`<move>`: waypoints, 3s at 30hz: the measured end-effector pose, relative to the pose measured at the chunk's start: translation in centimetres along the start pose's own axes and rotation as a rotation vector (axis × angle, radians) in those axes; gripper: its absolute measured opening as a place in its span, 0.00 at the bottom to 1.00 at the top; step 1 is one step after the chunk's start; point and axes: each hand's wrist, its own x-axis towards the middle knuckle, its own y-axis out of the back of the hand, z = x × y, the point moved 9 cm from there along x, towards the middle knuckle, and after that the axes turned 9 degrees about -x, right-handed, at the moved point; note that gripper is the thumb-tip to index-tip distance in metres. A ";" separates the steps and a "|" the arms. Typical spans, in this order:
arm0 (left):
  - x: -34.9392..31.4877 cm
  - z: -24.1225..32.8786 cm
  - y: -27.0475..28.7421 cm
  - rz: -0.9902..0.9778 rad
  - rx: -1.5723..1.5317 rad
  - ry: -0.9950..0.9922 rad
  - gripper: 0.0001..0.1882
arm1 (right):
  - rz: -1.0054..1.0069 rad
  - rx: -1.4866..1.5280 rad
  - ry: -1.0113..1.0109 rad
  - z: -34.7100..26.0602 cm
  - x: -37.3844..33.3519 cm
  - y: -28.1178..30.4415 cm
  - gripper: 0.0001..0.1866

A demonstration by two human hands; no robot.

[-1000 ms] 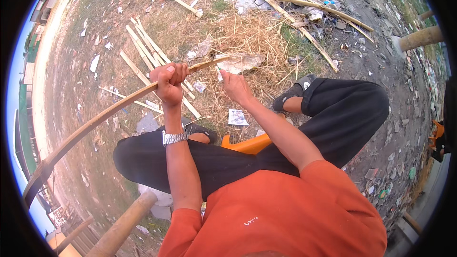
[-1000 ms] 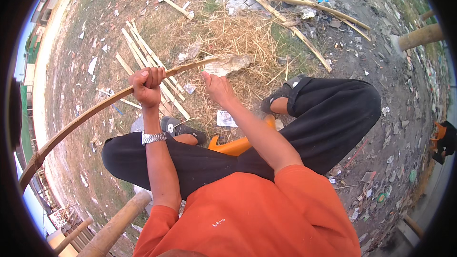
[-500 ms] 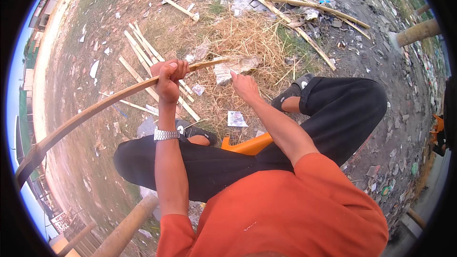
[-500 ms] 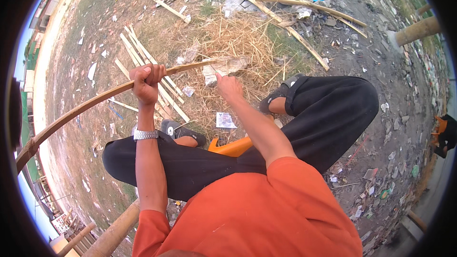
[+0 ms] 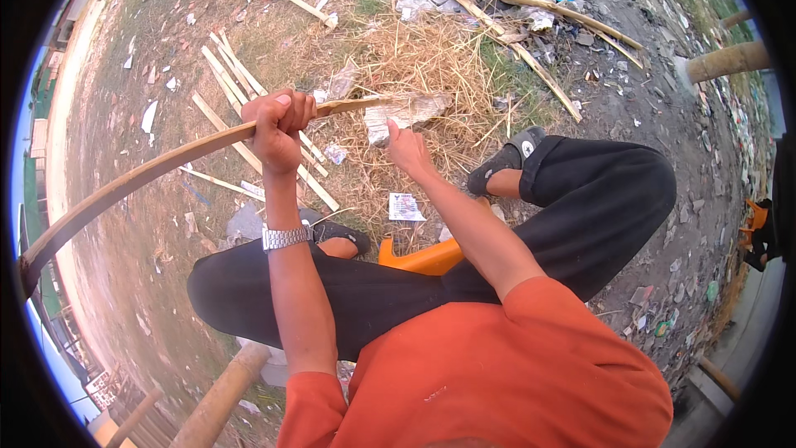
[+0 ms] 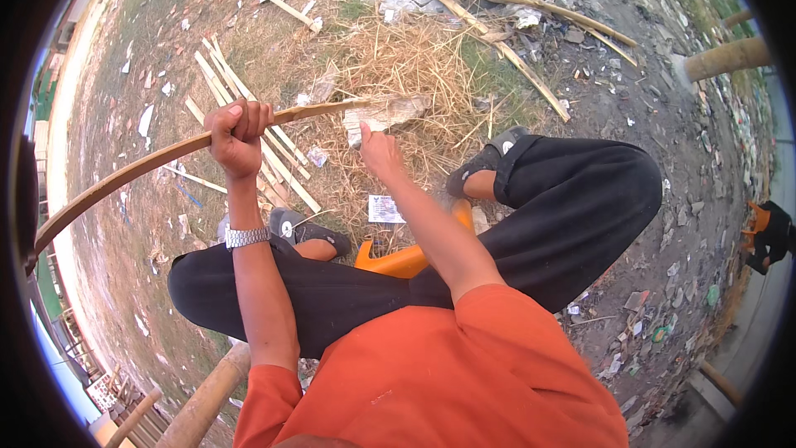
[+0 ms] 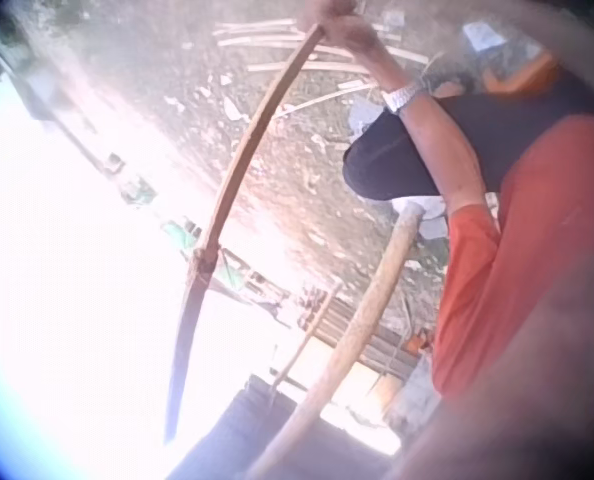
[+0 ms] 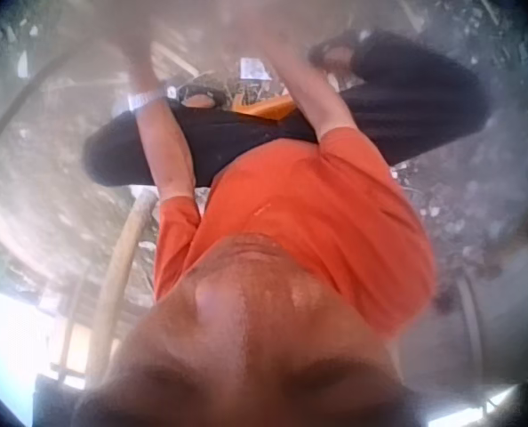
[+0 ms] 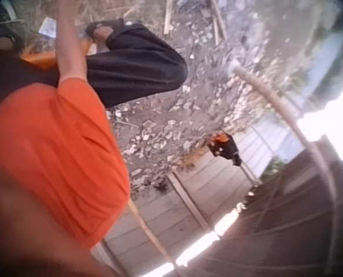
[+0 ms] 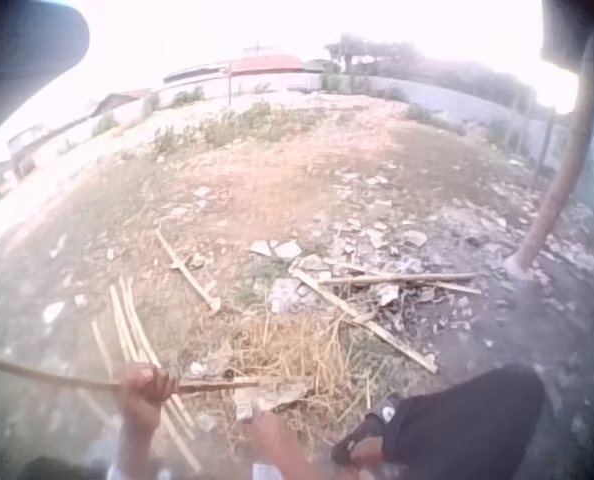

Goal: The person sits on a small orange stool outdoors and uses a green-handled knife to sharpen the end of a long bamboo stick. They hold the bamboo with their left hand and repeatedly scrape the knife along the surface to create a pointed tip.

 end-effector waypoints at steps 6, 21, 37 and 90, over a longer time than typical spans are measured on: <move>0.2 0.2 0.8 0.028 0.042 0.021 0.21 | -0.081 0.148 0.219 -1.3 0.4 -1.7 0.37; 0.4 3.2 3.9 0.353 -0.122 -0.081 0.28 | 0.098 0.230 0.096 -1.0 0.2 4.8 0.31; -3.6 1.8 1.7 0.411 0.093 -0.225 0.24 | -0.073 0.379 0.275 -9.3 -11.0 5.7 0.19; -4.0 1.5 2.1 0.483 0.125 -0.264 0.23 | -0.037 -0.077 0.296 -6.7 -7.1 3.4 0.19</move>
